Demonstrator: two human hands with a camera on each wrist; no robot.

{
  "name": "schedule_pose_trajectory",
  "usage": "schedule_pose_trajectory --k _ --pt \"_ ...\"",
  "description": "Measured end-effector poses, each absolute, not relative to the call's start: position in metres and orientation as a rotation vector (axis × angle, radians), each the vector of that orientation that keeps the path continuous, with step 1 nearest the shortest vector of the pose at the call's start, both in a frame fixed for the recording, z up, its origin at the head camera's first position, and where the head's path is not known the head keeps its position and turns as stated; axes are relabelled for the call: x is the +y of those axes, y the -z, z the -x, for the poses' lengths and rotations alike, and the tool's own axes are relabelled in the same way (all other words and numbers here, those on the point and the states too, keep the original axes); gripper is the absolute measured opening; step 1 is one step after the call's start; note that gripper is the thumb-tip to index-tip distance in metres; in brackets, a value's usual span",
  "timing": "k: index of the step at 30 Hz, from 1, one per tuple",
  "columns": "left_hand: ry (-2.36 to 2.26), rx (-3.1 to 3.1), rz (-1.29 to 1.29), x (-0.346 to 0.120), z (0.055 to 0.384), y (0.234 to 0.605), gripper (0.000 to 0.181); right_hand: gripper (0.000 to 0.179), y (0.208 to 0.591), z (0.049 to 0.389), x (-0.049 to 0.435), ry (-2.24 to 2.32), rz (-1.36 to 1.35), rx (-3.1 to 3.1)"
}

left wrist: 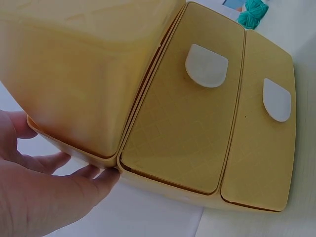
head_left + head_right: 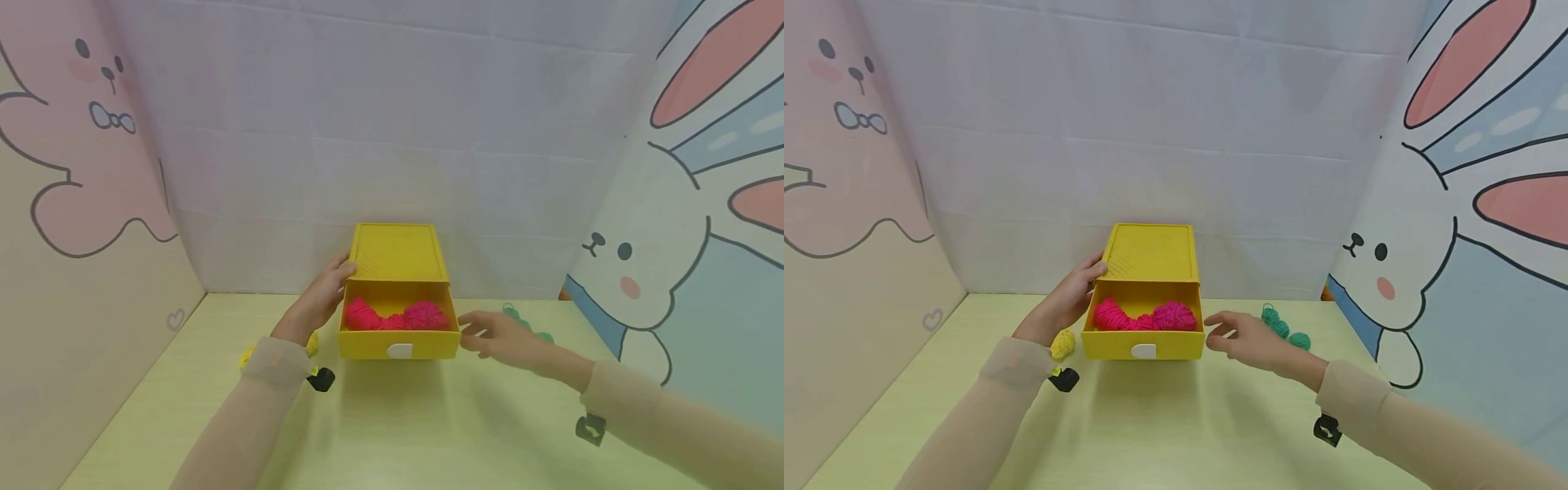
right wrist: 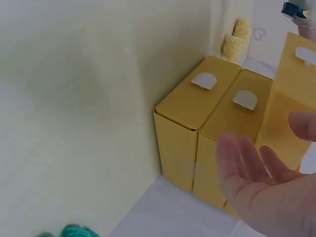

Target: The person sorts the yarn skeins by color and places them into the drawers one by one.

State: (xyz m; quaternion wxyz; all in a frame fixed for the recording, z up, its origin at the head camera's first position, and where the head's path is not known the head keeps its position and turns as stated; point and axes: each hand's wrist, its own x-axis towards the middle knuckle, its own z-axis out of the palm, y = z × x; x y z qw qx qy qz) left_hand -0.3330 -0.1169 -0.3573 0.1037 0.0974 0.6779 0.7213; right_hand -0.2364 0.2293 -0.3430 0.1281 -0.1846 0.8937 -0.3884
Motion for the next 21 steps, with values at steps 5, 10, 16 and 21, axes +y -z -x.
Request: schedule_pose_trajectory --k 5,10,16,21 --pt "-2.13 1.995 -0.295 -0.117 0.333 0.358 0.064 0.043 0.36 0.228 0.224 1.188 0.444 2.459" --pt "-2.129 1.996 -0.307 -0.118 0.333 0.358 0.064 0.047 0.371 0.219 0.218 1.237 0.405 2.293" --pt "-2.121 2.007 -0.305 -0.117 0.334 0.358 0.065 0.054 0.375 0.212 0.205 1.387 0.358 2.017" --pt "-2.123 2.002 -0.293 -0.117 0.333 0.358 0.065 0.062 0.378 0.207 0.193 1.55 0.284 1.799"
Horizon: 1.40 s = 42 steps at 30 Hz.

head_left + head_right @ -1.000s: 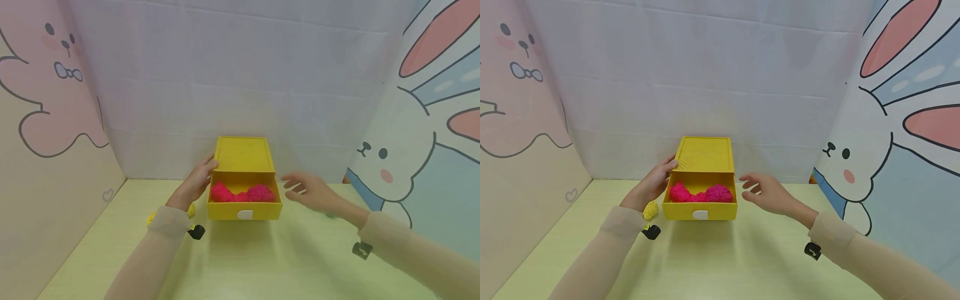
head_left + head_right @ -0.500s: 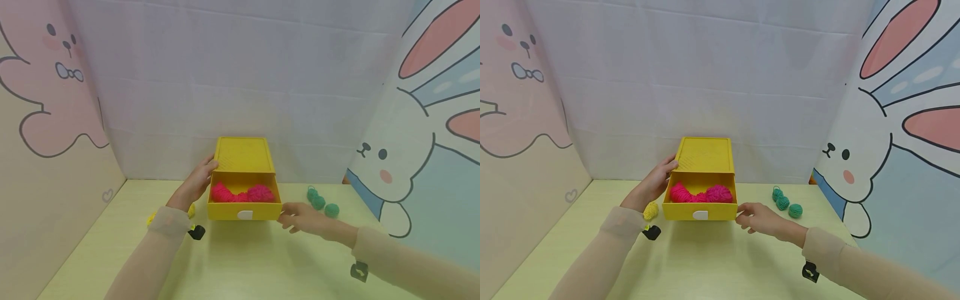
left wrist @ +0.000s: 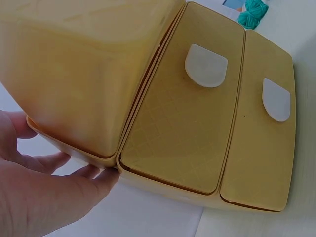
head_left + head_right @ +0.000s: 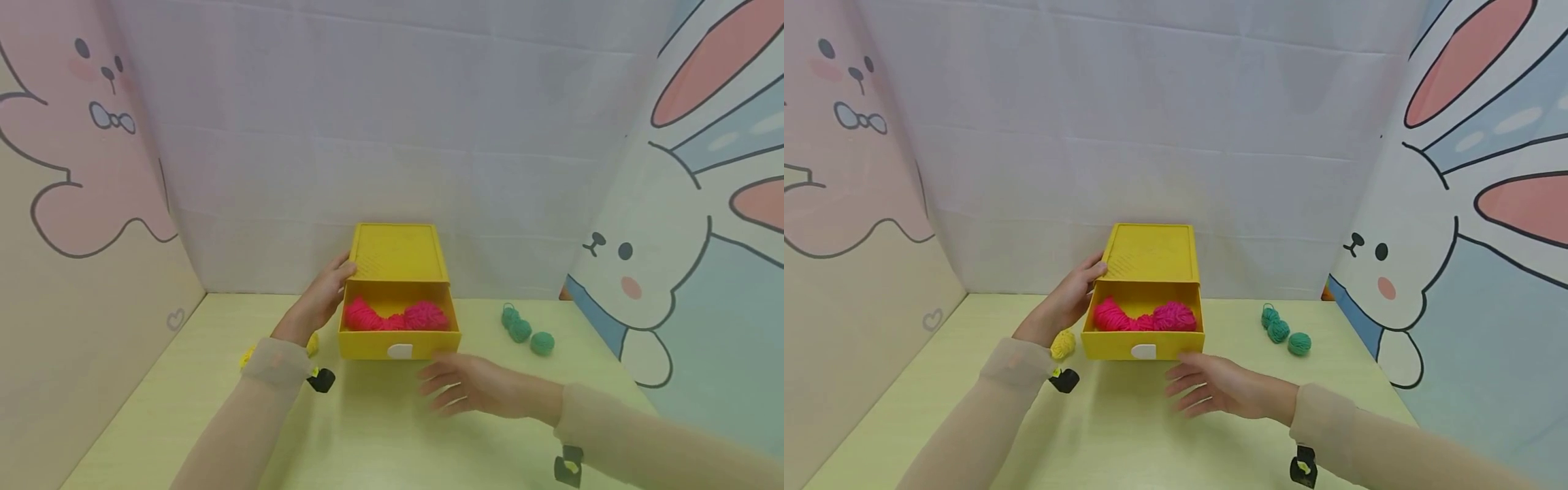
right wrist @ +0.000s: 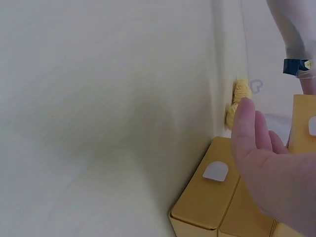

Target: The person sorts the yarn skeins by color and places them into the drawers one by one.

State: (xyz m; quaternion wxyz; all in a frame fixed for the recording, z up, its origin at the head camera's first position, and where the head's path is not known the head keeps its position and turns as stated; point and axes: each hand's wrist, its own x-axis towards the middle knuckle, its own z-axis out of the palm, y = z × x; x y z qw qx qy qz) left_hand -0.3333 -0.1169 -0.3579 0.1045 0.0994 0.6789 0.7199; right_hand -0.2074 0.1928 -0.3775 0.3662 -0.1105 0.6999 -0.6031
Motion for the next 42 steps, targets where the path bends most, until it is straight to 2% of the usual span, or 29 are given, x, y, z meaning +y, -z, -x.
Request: schedule_pose_trajectory --k 9,28,42 --pt "-2.133 1.999 -0.291 -0.117 0.334 0.359 0.064 0.077 0.377 0.203 0.169 1.684 0.281 1.604" --pt "-2.118 2.011 -0.327 -0.119 0.334 0.36 0.063 0.073 0.378 0.213 0.137 1.879 0.18 1.56" --pt "-2.121 2.006 -0.323 -0.119 0.332 0.358 0.064 0.073 0.379 0.239 0.134 1.935 0.175 1.596"
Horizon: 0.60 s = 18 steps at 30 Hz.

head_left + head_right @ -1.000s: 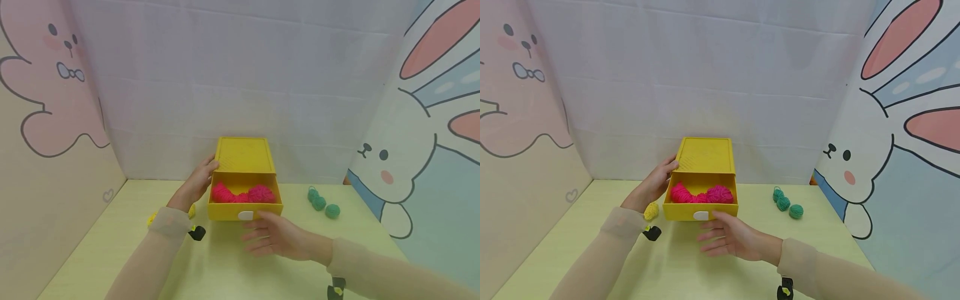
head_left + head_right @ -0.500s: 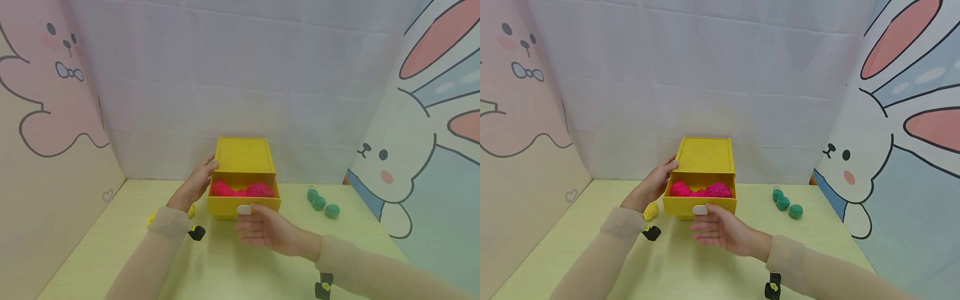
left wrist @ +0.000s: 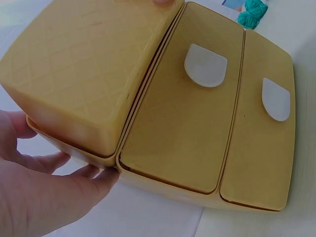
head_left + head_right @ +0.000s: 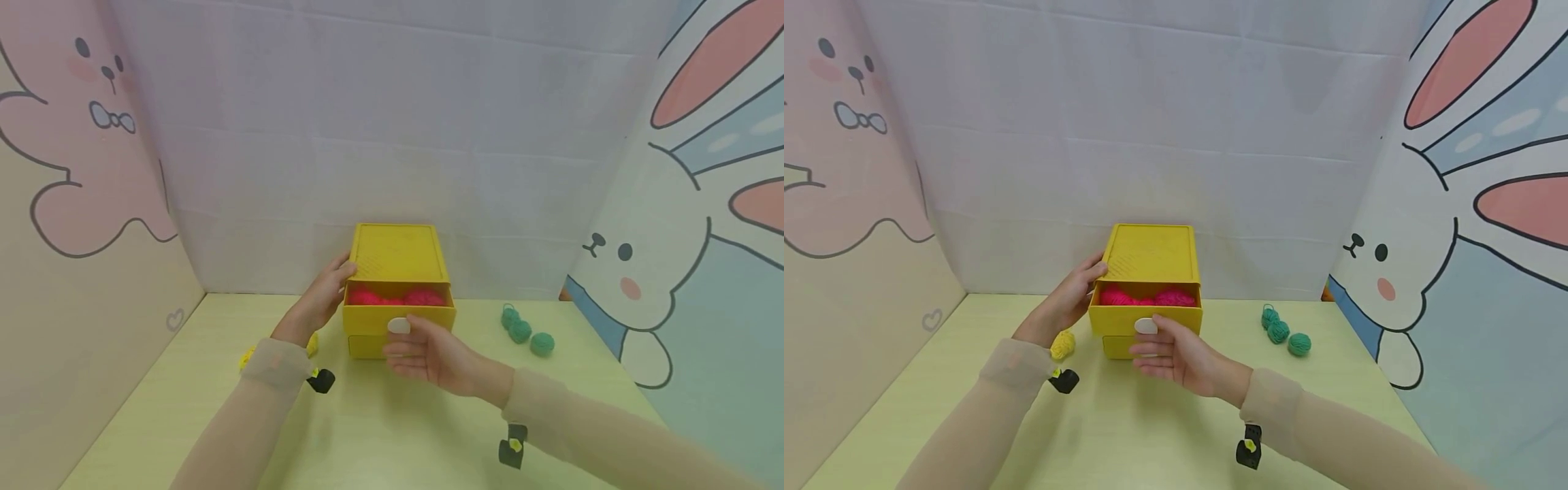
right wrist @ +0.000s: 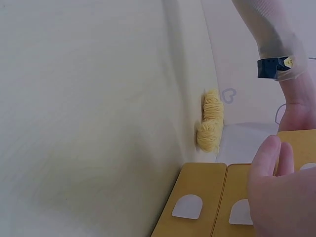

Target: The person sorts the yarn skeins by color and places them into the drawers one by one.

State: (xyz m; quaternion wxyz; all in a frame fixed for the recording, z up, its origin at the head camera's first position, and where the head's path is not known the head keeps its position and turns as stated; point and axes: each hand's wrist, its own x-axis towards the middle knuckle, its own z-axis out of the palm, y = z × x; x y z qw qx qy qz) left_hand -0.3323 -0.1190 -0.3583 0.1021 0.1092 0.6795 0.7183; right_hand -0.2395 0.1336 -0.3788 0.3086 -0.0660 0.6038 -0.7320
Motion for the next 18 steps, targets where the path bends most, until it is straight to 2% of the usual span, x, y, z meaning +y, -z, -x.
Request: schedule_pose_trajectory --k 18 --pt "-2.112 2.01 -0.354 -0.119 0.331 0.36 0.064 0.07 0.38 0.27 0.13 1.921 0.213 1.681"
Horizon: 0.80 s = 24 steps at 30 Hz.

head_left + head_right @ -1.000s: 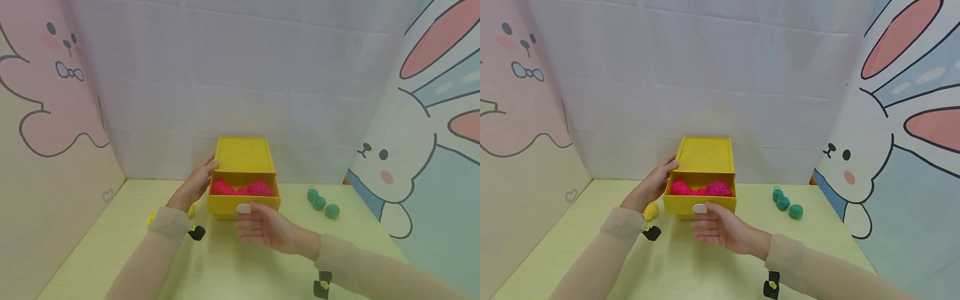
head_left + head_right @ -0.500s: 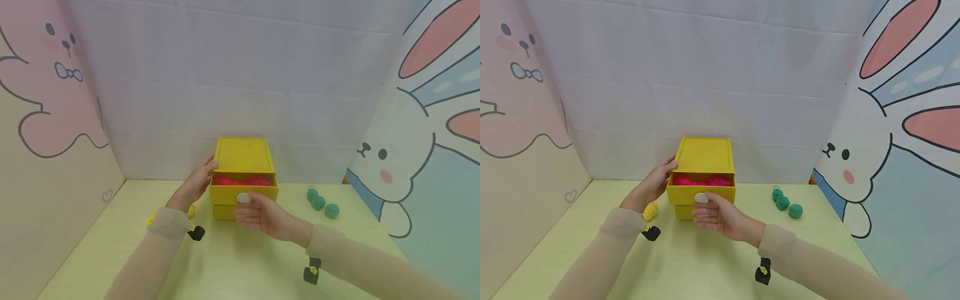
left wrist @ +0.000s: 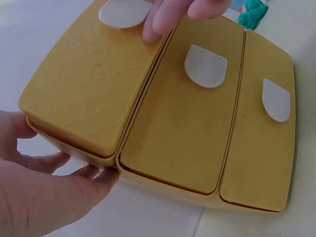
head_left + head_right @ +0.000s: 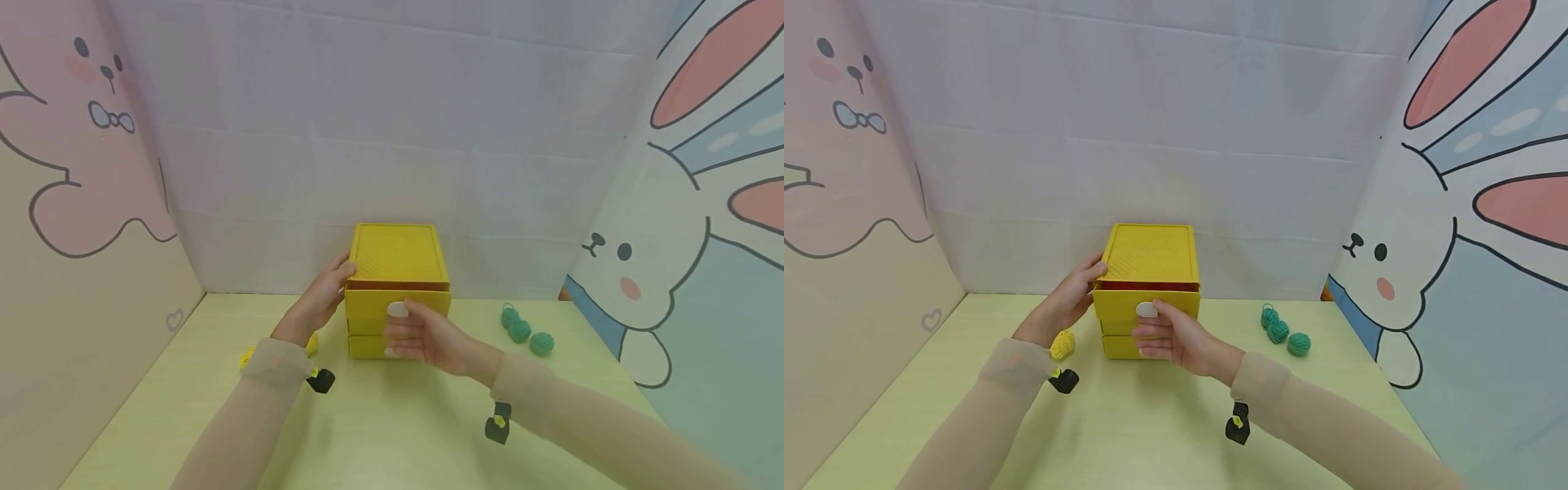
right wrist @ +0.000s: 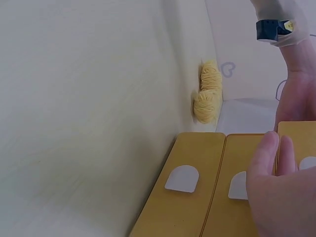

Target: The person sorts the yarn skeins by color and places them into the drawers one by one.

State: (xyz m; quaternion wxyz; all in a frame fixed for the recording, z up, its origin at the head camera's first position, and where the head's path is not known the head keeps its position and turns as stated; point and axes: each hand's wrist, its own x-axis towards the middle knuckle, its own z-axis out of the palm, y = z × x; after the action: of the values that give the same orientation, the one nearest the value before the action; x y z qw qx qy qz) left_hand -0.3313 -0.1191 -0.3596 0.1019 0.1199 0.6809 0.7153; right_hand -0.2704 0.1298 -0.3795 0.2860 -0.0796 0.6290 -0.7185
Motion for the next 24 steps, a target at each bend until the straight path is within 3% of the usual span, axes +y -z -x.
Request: schedule_pose_trajectory --k 24 --pt "-2.103 2.019 -0.375 -0.121 0.332 0.361 0.066 0.069 0.377 0.291 0.126 1.942 0.186 1.751"
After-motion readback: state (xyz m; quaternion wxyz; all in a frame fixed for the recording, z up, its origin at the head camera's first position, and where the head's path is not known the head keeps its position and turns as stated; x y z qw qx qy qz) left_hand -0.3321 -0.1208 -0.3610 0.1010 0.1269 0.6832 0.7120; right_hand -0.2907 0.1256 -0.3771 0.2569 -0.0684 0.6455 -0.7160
